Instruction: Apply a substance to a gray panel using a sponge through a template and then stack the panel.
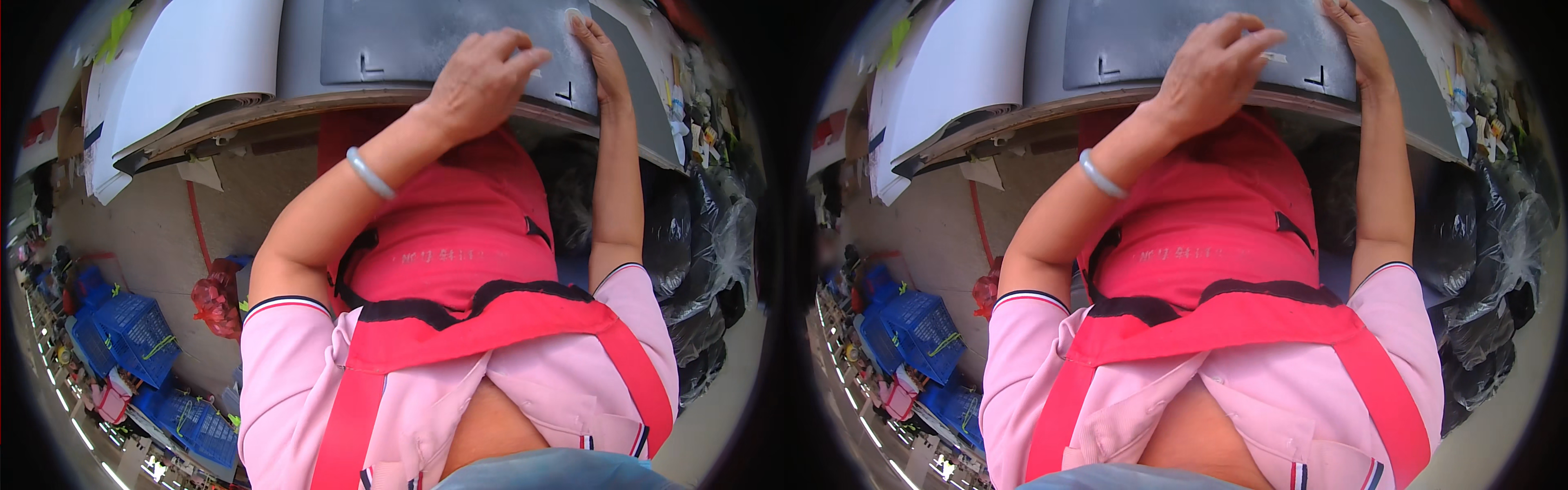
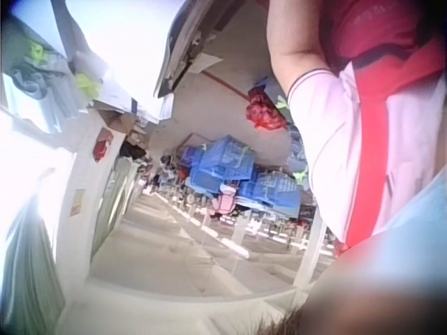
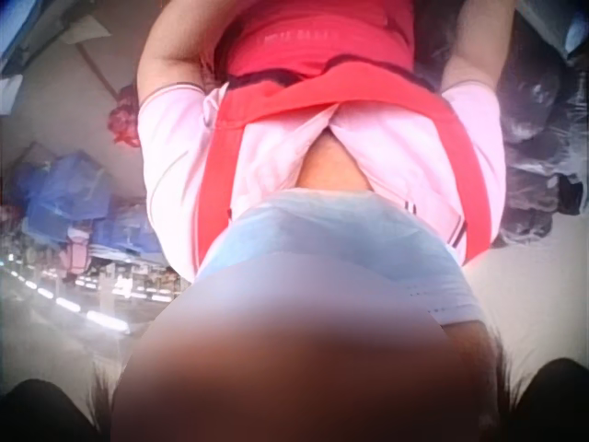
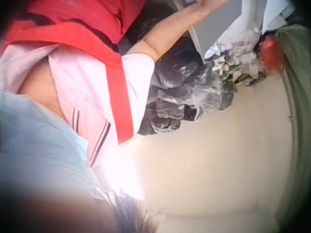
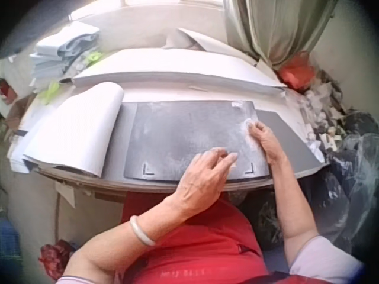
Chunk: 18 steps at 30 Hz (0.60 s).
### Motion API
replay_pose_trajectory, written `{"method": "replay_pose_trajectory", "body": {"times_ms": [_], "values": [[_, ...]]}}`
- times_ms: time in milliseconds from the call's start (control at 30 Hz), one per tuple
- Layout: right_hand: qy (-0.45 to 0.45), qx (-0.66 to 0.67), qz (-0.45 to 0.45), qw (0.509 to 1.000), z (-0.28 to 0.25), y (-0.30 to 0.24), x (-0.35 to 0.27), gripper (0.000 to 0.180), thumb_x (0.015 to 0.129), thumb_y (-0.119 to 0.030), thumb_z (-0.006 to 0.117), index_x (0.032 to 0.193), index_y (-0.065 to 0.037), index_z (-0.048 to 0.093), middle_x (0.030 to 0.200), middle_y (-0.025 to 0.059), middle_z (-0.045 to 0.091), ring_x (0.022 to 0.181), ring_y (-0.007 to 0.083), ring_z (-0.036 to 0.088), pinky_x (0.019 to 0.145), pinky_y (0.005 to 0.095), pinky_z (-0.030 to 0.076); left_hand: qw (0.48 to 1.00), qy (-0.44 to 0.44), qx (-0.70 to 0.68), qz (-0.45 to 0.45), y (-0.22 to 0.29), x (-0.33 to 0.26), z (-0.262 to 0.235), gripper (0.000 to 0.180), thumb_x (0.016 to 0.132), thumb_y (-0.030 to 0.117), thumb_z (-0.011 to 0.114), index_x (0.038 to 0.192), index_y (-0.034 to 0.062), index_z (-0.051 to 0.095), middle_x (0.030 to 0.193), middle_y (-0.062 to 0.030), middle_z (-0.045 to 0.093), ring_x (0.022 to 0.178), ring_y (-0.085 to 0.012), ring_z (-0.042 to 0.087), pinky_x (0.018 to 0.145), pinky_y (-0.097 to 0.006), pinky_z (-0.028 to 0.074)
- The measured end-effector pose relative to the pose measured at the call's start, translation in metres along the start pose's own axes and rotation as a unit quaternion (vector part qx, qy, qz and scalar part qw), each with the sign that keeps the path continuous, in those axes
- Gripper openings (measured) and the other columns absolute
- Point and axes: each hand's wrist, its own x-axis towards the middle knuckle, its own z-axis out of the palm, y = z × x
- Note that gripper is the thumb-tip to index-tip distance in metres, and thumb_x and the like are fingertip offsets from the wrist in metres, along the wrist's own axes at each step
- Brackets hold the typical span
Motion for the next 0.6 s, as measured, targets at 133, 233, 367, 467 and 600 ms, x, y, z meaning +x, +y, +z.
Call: {"method": "replay_pose_trajectory", "body": {"times_ms": [133, 233, 367, 467, 600], "values": [[0.067, 0.061, -0.056, 0.994, 0.009, 0.005, 0.010, 0.023, 0.099, -0.027, 0.072, 0.112, -0.008, 0.069, 0.095, -0.0042, 0.069, 0.085, 0.0042, 0.062, 0.077, 0.0220, 0.051, 0.993, -0.109, 0.041, 0.028, 0.029, -0.024, -0.029, 0.022, 0.088, 0.013, 0.074, 0.109, 0.0102, 0.071, 0.107, -0.0084, 0.066, 0.098, -0.0289, 0.062, 0.087, -0.040, 0.048], [0.084, 0.034, -0.075, 0.993, 0.016, 0.001, 0.011, 0.020, 0.099, -0.024, 0.071, 0.110, -0.008, 0.068, 0.093, -0.0038, 0.068, 0.082, 0.0052, 0.062, 0.075, 0.0223, 0.050, 0.975, -0.167, 0.141, -0.032, 0.003, -0.028, -0.063, 0.023, 0.085, 0.015, 0.077, 0.108, 0.0104, 0.074, 0.111, -0.0065, 0.068, 0.104, -0.0275, 0.063, 0.089, -0.039, 0.048], [0.085, 0.039, -0.067, 0.993, 0.026, -0.001, 0.006, 0.019, 0.100, -0.023, 0.069, 0.112, -0.008, 0.067, 0.095, -0.0019, 0.069, 0.082, 0.0072, 0.063, 0.074, 0.0242, 0.052, 0.964, -0.232, 0.033, -0.123, -0.028, -0.021, -0.088, 0.018, 0.085, 0.009, 0.078, 0.102, 0.0019, 0.075, 0.113, -0.0105, 0.069, 0.100, -0.0328, 0.067, 0.089, -0.039, 0.054], [0.086, 0.043, -0.068, 0.993, 0.031, -0.003, 0.003, 0.021, 0.100, -0.023, 0.069, 0.114, -0.006, 0.066, 0.097, -0.0005, 0.069, 0.083, 0.0083, 0.063, 0.076, 0.0248, 0.053, 0.948, -0.257, -0.013, -0.187, -0.030, -0.011, -0.092, 0.016, 0.086, 0.009, 0.078, 0.100, 0.0019, 0.075, 0.110, -0.0107, 0.070, 0.093, -0.0323, 0.068, 0.086, -0.037, 0.055], [0.080, 0.066, -0.064, 0.993, 0.032, -0.003, 0.000, 0.023, 0.101, -0.022, 0.069, 0.116, -0.005, 0.066, 0.099, 0.0003, 0.070, 0.084, 0.0089, 0.064, 0.077, 0.0252, 0.054, 0.956, -0.264, 0.077, -0.100, -0.020, -0.011, -0.092, 0.017, 0.088, 0.008, 0.074, 0.105, 0.0030, 0.074, 0.109, -0.0111, 0.070, 0.095, -0.0319, 0.068, 0.086, -0.039, 0.056]]}}
